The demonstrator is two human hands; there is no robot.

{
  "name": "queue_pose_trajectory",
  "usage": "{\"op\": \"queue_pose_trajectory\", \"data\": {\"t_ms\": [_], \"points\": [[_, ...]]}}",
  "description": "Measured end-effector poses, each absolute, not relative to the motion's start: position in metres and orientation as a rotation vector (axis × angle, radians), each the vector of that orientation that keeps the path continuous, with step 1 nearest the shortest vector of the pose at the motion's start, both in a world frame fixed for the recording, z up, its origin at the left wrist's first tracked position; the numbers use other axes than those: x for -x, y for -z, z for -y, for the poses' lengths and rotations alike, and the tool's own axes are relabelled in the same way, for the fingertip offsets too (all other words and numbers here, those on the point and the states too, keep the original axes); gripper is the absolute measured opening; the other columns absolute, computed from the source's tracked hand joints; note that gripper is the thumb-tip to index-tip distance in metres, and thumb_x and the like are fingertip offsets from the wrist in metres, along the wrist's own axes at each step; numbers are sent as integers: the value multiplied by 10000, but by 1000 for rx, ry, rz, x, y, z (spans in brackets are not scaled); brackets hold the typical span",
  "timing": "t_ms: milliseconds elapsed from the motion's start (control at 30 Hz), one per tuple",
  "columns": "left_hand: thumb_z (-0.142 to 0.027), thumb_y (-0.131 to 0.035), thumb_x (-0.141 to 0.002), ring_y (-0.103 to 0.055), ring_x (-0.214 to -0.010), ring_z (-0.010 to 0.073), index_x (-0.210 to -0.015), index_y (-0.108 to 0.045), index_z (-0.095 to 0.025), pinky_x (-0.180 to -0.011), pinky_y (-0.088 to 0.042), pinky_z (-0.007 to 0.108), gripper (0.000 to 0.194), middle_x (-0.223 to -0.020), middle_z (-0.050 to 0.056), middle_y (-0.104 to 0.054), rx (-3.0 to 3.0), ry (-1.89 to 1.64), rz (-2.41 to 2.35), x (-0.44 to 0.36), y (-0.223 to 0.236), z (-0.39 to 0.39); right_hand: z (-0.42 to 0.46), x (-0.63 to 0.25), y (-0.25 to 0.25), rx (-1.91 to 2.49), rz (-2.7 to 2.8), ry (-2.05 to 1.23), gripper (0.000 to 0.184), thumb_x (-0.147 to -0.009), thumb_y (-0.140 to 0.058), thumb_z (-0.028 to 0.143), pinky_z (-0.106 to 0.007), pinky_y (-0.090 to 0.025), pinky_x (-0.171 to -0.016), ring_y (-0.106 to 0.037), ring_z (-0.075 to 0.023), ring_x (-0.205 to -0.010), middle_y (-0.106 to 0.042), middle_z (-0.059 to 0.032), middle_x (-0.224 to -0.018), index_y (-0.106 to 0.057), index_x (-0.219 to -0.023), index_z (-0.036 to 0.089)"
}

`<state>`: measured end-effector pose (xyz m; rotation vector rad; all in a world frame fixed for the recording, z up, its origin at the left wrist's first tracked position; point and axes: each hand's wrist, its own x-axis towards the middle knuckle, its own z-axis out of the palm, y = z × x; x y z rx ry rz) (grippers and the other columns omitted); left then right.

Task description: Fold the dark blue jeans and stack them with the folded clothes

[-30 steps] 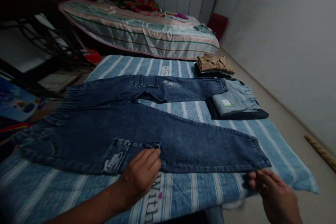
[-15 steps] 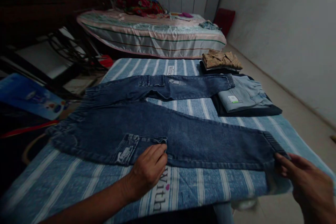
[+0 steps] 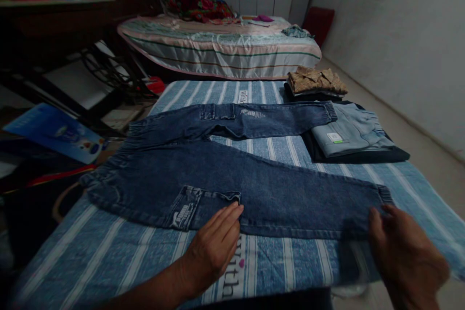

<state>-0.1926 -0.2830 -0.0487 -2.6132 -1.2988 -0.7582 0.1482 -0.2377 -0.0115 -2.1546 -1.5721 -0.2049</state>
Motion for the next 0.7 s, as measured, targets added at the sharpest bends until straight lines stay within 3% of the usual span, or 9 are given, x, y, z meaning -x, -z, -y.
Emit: {"op": "queue_pose_trajectory", "data": {"t_ms": [67, 133, 267, 400, 700], "points": [[-57, -375, -826, -433, -1290, 279, -1097, -578, -55, -984, -491, 429, 338, -1287, 196, -555, 2643, 730, 1303, 194, 47, 285, 243, -91, 12, 1827, 1765, 100, 279, -856, -455, 460, -381, -483, -588, -641, -262, -712, -663, -118, -861, -587, -986, 252], [-65, -379, -830, -414, -1304, 281, -1111, -570, -49, -990, -486, 430, 340, -1297, 198, -546, 2656, 732, 1309, 195, 46, 286, 247, -34, 16, 1384, 2016, -266, 166, -906, -439, 318, -289, -490, -607, -619, -170, -645, -643, -46, -758, -586, -904, 240], [-104, -383, -832, -372, -1331, 286, -1185, -538, -43, -1012, -452, 471, 391, -1309, 199, -535, 2693, 716, 1392, 196, 49, 295, 245, 36, 21, 961, 2098, -591, 210, -926, -392, 154, -240, -484, -653, -603, -139, -709, -635, -38, -778, -588, -894, 219], [-141, -409, -821, -357, -1338, 289, -1254, -504, -70, -1039, -395, 524, 449, -1346, 185, -509, 2636, 720, 1514, 192, 53, 307, 240, 47, 24, 909, 2036, -721, 180, -917, -423, 164, -225, -484, -627, -593, -129, -682, -621, -30, -763, -597, -904, 207], [-106, -423, -831, -389, -1320, 256, -1257, -491, -115, -1040, -409, 494, 432, -1371, 139, -494, 2715, 745, 1617, 196, 36, 308, 241, 44, 36, 1121, 1913, -762, 158, -898, -450, 180, -235, -477, -622, -591, -134, -670, -609, -18, -746, -606, -880, 203]]}}
